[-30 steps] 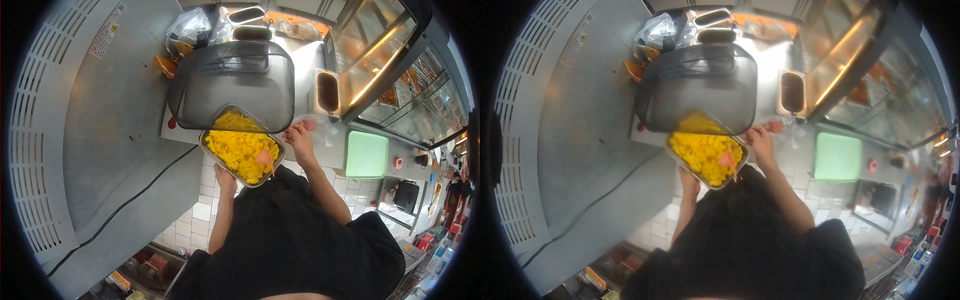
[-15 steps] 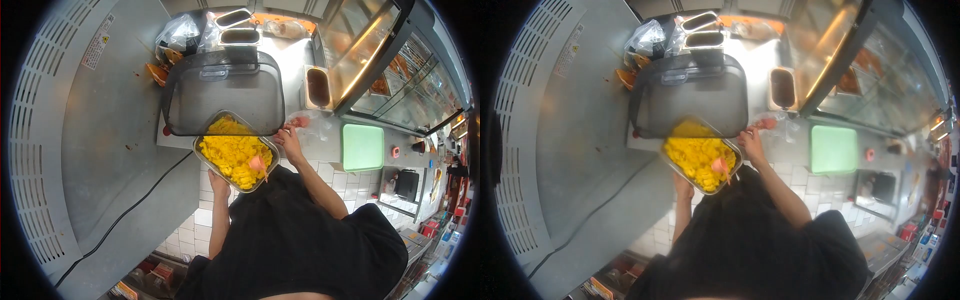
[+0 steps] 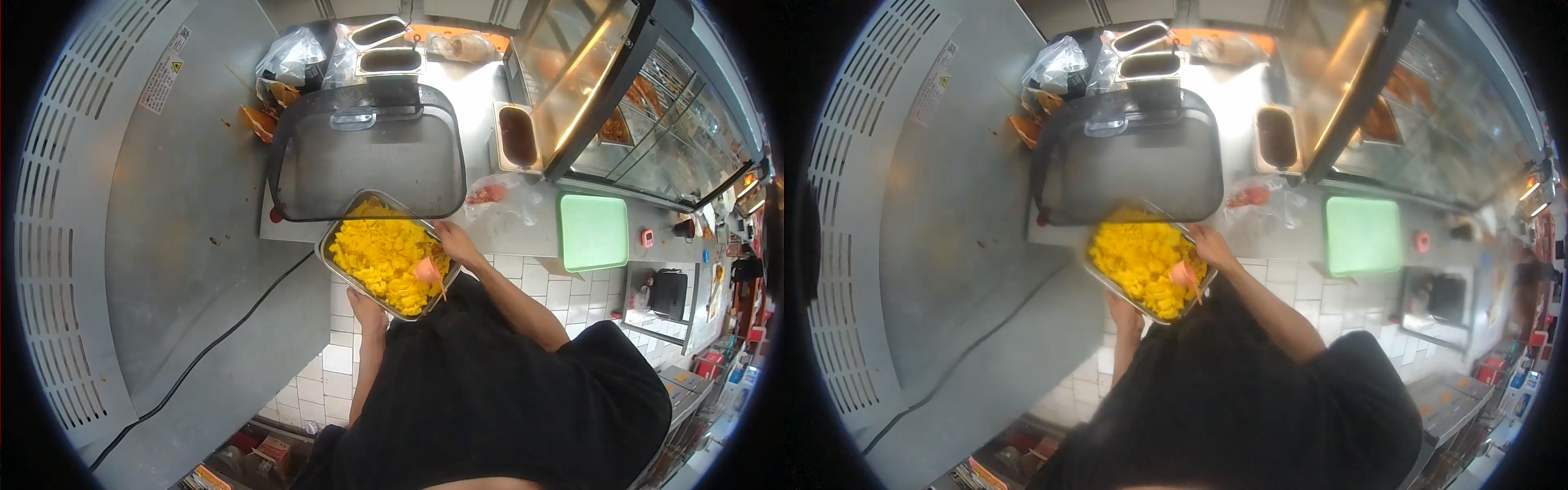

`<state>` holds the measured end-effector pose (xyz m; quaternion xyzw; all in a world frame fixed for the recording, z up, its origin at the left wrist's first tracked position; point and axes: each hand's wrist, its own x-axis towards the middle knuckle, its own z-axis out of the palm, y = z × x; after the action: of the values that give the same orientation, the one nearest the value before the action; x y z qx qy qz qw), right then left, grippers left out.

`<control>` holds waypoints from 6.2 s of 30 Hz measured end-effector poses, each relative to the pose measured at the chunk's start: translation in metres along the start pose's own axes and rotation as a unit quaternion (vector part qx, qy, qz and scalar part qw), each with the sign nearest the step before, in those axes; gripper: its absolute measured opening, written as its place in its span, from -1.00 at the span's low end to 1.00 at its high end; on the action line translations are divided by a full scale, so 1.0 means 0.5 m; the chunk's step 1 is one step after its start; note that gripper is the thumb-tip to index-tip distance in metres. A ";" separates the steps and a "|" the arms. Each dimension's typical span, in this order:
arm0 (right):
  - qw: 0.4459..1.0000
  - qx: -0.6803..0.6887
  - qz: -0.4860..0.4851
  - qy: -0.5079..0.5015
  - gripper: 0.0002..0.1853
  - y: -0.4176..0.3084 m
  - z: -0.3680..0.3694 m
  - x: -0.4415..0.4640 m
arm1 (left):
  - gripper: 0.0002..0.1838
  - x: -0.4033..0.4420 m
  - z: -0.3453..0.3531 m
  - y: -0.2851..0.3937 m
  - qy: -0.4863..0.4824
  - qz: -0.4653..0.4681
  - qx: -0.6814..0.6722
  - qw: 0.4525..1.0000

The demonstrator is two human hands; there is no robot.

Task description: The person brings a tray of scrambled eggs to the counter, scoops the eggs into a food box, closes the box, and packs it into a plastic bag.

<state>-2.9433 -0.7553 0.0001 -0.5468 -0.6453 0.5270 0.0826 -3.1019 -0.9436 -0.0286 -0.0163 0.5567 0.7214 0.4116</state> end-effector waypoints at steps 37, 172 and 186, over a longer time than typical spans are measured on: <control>0.955 0.177 -0.131 0.197 -0.61 0.246 -0.172 -0.559 | -0.52 -0.448 0.075 -0.059 -0.182 -0.010 0.106 0.978; 0.967 -0.144 -0.208 0.005 -0.66 3.309 -5.149 -0.537 | -0.41 -2.791 4.095 -3.811 -0.075 -0.122 -0.137 0.980; 0.917 -0.156 -0.364 0.058 -0.71 3.251 -5.026 -0.464 | -0.43 -2.877 4.019 -3.676 -0.321 -0.240 0.138 0.906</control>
<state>-0.1309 0.2934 -0.0605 -0.3098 -0.8677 0.3207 0.2196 -0.1532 -0.0544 -0.0243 0.1400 0.4677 0.4830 0.7269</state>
